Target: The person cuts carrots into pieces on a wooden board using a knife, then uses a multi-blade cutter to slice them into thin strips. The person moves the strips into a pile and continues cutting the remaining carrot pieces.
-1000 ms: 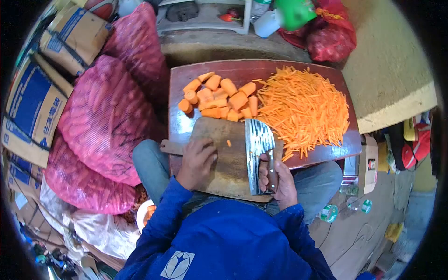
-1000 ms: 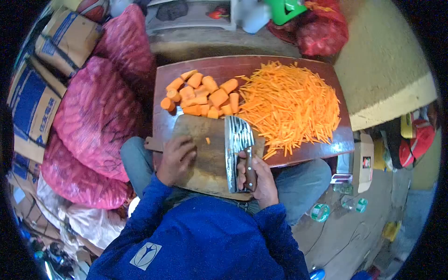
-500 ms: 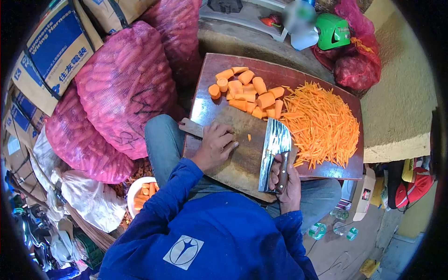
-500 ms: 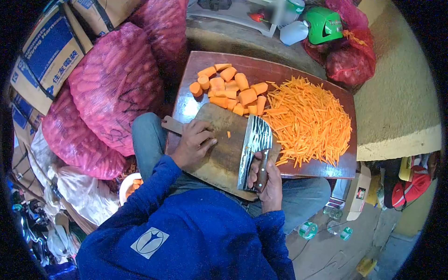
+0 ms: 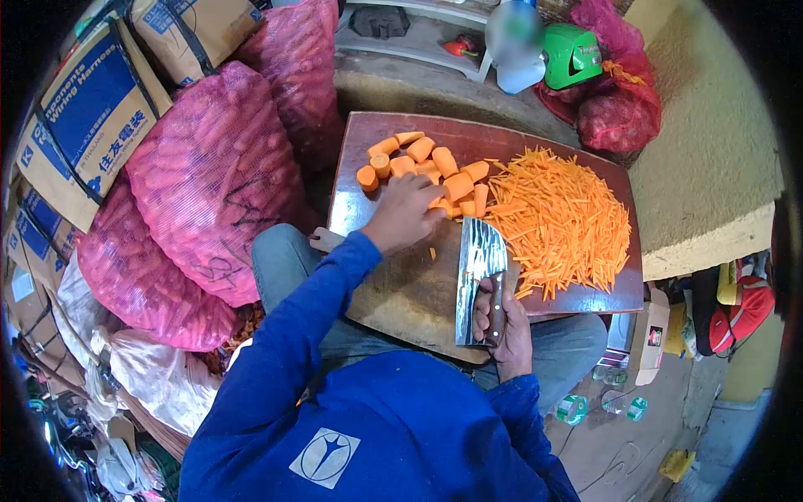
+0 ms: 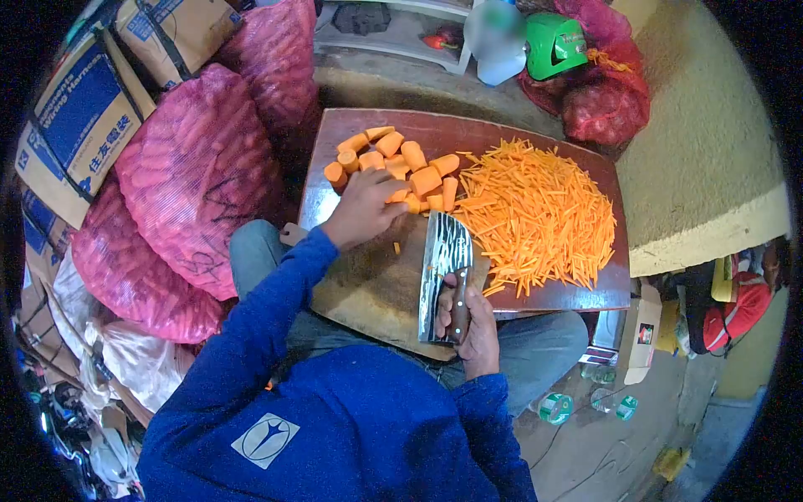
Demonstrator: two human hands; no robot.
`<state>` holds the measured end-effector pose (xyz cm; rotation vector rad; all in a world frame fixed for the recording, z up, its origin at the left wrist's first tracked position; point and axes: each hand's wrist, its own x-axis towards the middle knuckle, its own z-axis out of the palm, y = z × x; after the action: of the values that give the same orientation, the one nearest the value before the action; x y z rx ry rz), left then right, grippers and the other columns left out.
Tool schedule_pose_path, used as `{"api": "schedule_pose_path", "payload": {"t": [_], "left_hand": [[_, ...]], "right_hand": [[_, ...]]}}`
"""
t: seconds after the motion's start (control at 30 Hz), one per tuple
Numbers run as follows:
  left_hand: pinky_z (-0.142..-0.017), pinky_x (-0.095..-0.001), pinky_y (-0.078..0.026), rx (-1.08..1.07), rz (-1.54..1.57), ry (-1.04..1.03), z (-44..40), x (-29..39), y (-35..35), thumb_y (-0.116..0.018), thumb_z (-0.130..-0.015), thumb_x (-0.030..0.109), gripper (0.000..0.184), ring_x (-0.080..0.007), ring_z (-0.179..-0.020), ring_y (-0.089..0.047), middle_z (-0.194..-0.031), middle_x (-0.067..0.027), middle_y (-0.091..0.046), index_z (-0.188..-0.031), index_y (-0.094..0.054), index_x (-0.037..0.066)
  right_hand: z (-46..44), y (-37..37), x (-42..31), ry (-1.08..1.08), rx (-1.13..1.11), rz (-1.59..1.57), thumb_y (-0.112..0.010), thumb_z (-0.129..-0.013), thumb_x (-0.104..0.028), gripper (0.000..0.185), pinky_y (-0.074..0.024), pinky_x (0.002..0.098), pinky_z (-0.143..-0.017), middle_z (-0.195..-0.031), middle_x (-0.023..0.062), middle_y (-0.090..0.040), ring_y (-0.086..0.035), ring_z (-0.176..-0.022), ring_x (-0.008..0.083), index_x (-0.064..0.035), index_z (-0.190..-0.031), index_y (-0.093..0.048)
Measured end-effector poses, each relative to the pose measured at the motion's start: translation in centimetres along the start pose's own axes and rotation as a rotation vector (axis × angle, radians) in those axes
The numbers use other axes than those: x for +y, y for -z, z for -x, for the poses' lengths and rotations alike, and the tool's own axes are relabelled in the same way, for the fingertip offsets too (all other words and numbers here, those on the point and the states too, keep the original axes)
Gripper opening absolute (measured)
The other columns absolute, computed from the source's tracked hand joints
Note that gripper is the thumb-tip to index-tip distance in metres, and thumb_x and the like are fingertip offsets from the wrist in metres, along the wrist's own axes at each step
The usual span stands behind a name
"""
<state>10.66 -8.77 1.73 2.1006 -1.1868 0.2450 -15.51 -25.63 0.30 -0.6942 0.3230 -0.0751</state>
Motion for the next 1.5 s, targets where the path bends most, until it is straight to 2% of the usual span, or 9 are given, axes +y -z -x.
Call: {"api": "schedule_pose_path", "payload": {"t": [0.13,0.47,0.57,0.67,0.77,1.1,1.3,1.4,1.5], "left_hand": [[-0.095,-0.0528,-0.036,-0.08,-0.209,0.035,-3.1,0.2,-3.2,-0.078,-0.085,0.021,0.038,-0.0359,-0.114,-0.057,-0.11,-0.0143,-0.064,-0.121,-0.069,0.009],[-0.096,-0.0524,-0.035,0.045,-0.241,-0.053,-2.6,-0.8,-4.1,-0.078,-0.084,0.023,0.045,-0.0345,-0.109,-0.06,-0.115,-0.0162,-0.066,-0.124,-0.065,0.007],[-0.093,-0.0512,-0.039,0.102,-0.162,-0.056,-1.7,1.3,-0.8,-0.078,-0.082,0.022,0.047,-0.0351,-0.105,-0.062,-0.114,-0.0173,-0.065,-0.124,-0.064,0.006],[-0.084,-0.0471,-0.052,0.013,-0.005,0.029,0.9,3.0,2.8,-0.079,-0.082,0.016,0.048,-0.0387,-0.102,-0.064,-0.115,-0.0204,-0.063,-0.124,-0.062,0.002],[-0.087,-0.0457,-0.054,-0.107,0.124,0.043,4.7,4.9,5.4,-0.08,-0.082,0.015,0.047,-0.0396,-0.102,-0.065,-0.114,-0.0201,-0.062,-0.124,-0.062,0.002],[-0.091,-0.0461,-0.055,0.061,0.082,0.045,9.6,6.3,1.4,-0.088,-0.08,0.017,0.054,-0.0414,-0.107,-0.065,-0.12,-0.0205,-0.063,-0.125,-0.062,0.001],[-0.09,-0.0478,-0.052,0.123,0.111,-0.02,10.1,5.2,0.2,-0.086,-0.082,0.019,0.054,-0.0396,-0.103,-0.062,-0.123,-0.0199,-0.059,-0.128,-0.061,0.003],[-0.087,-0.0478,-0.052,0.16,0.09,-0.046,10.4,5.3,0.2,-0.085,-0.084,0.018,0.052,-0.0382,-0.101,-0.062,-0.122,-0.018,-0.058,-0.128,-0.062,0.004],[-0.086,-0.0456,-0.054,0.095,0.0,-0.079,10.3,5.6,0.4,-0.087,-0.082,0.014,0.046,-0.0371,-0.101,-0.063,-0.125,-0.0186,-0.059,-0.123,-0.067,0.004]], "right_hand": [[0.0,0.3,0.0,0.002,-0.017,-0.017,-0.054,-0.112,-0.036,0.049,-0.0557,0.0343,-0.055,-0.092,0.0099,-0.061,-0.062,-0.068,0.0162,0.0048,-0.138,-0.053],[-0.1,0.9,0.3,-0.003,-0.009,-0.032,-0.055,-0.111,-0.036,0.05,-0.0551,0.0348,-0.054,-0.091,0.0096,-0.06,-0.062,-0.068,0.0172,0.0051,-0.14,-0.052],[-0.1,0.8,0.2,0.003,-0.014,-0.019,-0.054,-0.111,-0.036,0.05,-0.055,0.0353,-0.054,-0.091,0.0092,-0.059,-0.062,-0.067,0.0175,0.0051,-0.14,-0.052],[0.1,0.6,0.1,-0.012,0.011,-0.011,-0.054,-0.112,-0.036,0.05,-0.0551,0.0356,-0.055,-0.09,0.0088,-0.059,-0.062,-0.067,0.0177,0.0049,-0.14,-0.052],[0.0,0.7,0.2,-0.014,-0.01,-0.021,-0.054,-0.112,-0.036,0.05,-0.0551,0.0357,-0.055,-0.09,0.0087,-0.059,-0.062,-0.068,0.0174,0.004,-0.141,-0.051],[0.0,-0.2,0.1,-0.023,0.061,0.09,-0.054,-0.111,-0.036,0.048,-0.056,0.0344,-0.053,-0.089,0.0082,-0.06,-0.063,-0.065,0.0165,0.0031,-0.14,-0.051],[0.6,-1.4,-0.6,-0.034,0.112,0.143,-0.057,-0.108,-0.027,0.036,-0.0523,0.0308,-0.05,-0.089,0.0075,-0.06,-0.061,-0.063,0.0157,0.001,-0.131,-0.056],[1.4,-1.6,-1.4,-0.081,0.093,0.267,-0.058,-0.107,-0.024,0.031,-0.0485,0.0281,-0.048,-0.086,0.006,-0.059,-0.059,-0.06,0.0131,-0.0008,-0.128,-0.059],[2.3,-3.4,-2.4,-0.162,0.071,0.657,-0.06,-0.106,-0.019,0.035,-0.0545,0.0314,-0.059,-0.091,0.0105,-0.065,-0.066,-0.068,0.02,0.0008,-0.135,-0.057]]}}
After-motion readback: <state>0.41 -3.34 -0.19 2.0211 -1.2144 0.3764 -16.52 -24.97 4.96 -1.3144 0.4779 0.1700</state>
